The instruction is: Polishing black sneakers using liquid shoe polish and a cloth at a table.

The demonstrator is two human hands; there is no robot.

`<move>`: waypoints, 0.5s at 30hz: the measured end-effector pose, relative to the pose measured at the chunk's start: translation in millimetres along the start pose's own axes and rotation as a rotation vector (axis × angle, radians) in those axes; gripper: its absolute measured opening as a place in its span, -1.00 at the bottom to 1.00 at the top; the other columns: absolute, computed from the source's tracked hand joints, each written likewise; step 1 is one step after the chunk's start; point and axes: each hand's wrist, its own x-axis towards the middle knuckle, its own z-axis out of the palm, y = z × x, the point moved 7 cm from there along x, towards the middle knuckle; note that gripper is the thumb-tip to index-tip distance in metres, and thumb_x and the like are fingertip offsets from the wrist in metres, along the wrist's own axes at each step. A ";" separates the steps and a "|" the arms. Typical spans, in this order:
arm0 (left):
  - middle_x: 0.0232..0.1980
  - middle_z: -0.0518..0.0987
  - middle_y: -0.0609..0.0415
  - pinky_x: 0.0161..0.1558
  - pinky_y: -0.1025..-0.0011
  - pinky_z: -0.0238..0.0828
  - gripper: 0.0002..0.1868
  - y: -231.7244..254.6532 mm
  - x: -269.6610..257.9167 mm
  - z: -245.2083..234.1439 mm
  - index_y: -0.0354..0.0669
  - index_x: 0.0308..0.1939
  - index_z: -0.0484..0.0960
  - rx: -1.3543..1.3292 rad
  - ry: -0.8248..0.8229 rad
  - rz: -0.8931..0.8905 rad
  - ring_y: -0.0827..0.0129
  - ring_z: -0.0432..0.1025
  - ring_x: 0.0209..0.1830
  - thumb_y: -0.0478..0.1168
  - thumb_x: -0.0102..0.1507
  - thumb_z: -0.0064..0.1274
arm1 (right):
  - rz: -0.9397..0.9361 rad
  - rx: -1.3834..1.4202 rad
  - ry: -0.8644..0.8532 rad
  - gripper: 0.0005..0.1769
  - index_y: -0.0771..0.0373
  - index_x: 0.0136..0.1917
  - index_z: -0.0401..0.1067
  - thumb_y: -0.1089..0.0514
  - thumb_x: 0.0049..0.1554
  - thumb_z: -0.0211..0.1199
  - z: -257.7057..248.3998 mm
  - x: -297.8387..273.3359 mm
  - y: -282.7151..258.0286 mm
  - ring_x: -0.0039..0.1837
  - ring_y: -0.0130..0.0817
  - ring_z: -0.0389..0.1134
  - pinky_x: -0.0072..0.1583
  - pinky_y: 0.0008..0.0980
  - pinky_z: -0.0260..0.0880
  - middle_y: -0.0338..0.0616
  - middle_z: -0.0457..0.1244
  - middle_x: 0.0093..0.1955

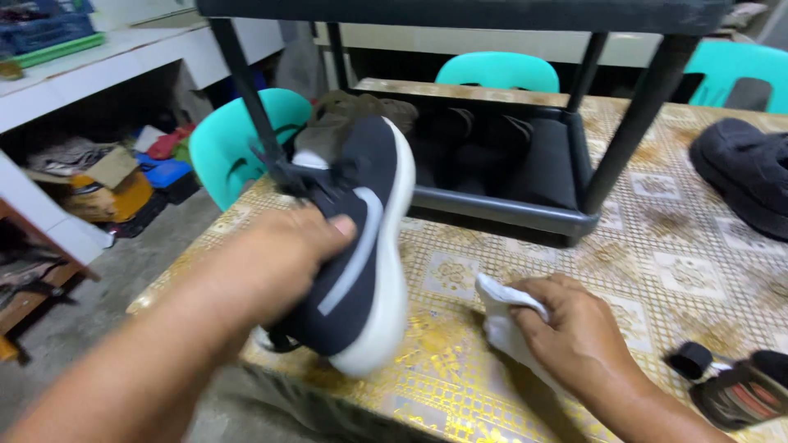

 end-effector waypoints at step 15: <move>0.03 0.62 -0.23 0.12 0.02 0.40 -0.55 -129.1 59.9 -132.5 -0.22 -0.09 0.70 0.547 0.038 0.060 -0.13 0.50 0.07 0.07 0.28 -0.06 | -0.187 -0.442 0.132 -0.05 0.11 0.42 0.41 -0.27 -0.16 0.51 52.9 29.1 -98.2 0.15 -0.02 0.34 0.12 -0.15 0.42 0.09 0.22 0.26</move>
